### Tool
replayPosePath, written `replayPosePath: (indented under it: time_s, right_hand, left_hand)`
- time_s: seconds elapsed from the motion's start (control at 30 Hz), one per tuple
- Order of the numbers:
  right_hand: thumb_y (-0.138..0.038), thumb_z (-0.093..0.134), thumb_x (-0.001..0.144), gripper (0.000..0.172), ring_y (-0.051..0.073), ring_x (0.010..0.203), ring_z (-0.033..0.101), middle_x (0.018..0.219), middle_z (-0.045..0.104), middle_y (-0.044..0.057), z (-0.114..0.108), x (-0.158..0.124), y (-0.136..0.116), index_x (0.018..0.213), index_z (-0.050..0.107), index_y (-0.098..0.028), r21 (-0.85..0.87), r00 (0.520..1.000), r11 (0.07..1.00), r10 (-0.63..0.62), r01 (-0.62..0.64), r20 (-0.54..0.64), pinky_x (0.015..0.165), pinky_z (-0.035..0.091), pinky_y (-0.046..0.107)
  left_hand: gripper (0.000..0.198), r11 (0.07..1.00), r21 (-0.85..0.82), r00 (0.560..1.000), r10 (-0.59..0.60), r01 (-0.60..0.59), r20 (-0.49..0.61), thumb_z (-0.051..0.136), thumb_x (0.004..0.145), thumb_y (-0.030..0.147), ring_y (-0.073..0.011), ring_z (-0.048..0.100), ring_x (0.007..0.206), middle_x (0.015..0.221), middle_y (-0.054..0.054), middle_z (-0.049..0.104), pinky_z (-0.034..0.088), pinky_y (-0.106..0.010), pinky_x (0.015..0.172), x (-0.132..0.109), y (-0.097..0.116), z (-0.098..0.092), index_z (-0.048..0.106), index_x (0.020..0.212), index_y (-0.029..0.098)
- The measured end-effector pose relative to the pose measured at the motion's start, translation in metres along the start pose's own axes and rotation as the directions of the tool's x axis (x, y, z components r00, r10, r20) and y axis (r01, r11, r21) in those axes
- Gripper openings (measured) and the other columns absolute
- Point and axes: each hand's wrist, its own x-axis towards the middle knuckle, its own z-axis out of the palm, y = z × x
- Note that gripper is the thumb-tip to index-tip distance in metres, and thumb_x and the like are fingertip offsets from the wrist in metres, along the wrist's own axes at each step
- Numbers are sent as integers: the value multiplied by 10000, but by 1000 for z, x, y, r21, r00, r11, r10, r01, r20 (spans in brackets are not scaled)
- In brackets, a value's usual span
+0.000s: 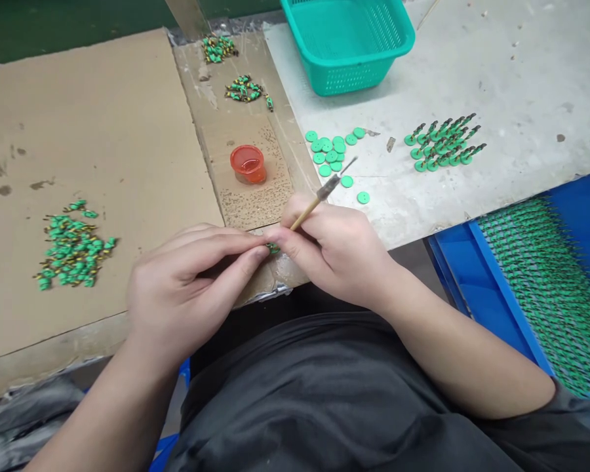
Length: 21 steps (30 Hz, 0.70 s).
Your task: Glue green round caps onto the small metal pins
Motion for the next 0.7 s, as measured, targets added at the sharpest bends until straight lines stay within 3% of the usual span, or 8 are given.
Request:
replayPosePath:
  time_s: [0.13, 0.23, 0.33, 0.43, 0.63, 0.7]
  right_hand:
    - [-508, 403, 1325, 461, 208, 970, 819, 1063, 829, 44, -2, 2, -1, 1119, 722, -246, -17, 999, 999, -39, 39, 8, 928, 634, 342]
    - [-539, 344, 1329, 523, 227, 956, 815, 1064, 844, 67, -5, 5, -3, 1230, 741, -212, -47, 996, 997, -67, 69, 54, 912, 620, 357]
    - [-506, 382, 1329, 446, 251, 1002, 826, 1093, 855, 73, -7, 8, -6, 1323, 725, -221, -88, 992, 993, -63, 73, 111, 920, 610, 369]
    - [-528, 485, 1305, 335, 262, 993, 826, 1094, 860, 67, -5, 10, -7, 1296, 707, -277, -92, 990, 993, -64, 76, 127, 889, 597, 365]
    - [-482, 466, 1309, 311, 255, 1039, 828, 1141, 877, 78, 0, 10, -6, 1288, 695, -272, -84, 986, 992, -85, 97, 144, 902, 605, 353]
    - [-470, 478, 1305, 323, 234, 1005, 832, 1122, 875, 76, -2, 7, -3, 1207, 696, -252, -48, 994, 997, -56, 61, 95, 900, 608, 338]
  left_hand:
    - [80, 1000, 20, 1000, -1, 1, -7, 866, 1100, 248, -126, 856, 979, 1114, 28, 923, 665, -255, 971, 0, 0, 0, 928, 1106, 299]
    - [92, 999, 18, 1000, 26, -26, -2, 873, 1091, 221, -126, 853, 972, 1110, 30, 922, 669, -261, 968, 0, -1, 0, 922, 1111, 296]
    - [86, 999, 16, 999, 52, -52, -7, 862, 1100, 222, -134, 857, 968, 1102, 24, 919, 674, -268, 959, -1, -3, 0, 914, 1107, 290]
    - [100, 996, 33, 997, 78, -78, -6, 842, 1108, 223, -149, 869, 966, 1087, 17, 920, 685, -276, 951, 0, -5, 0, 914, 1108, 292]
    - [136, 998, 7, 998, 68, -68, 8, 807, 1114, 206, -160, 874, 995, 1123, 8, 927, 689, -300, 973, 2, -6, -1, 910, 1121, 293]
    - [118, 998, -7, 998, 68, -68, 13, 821, 1106, 215, -166, 869, 979, 1119, 1, 926, 684, -311, 957, 4, -5, -1, 910, 1128, 289]
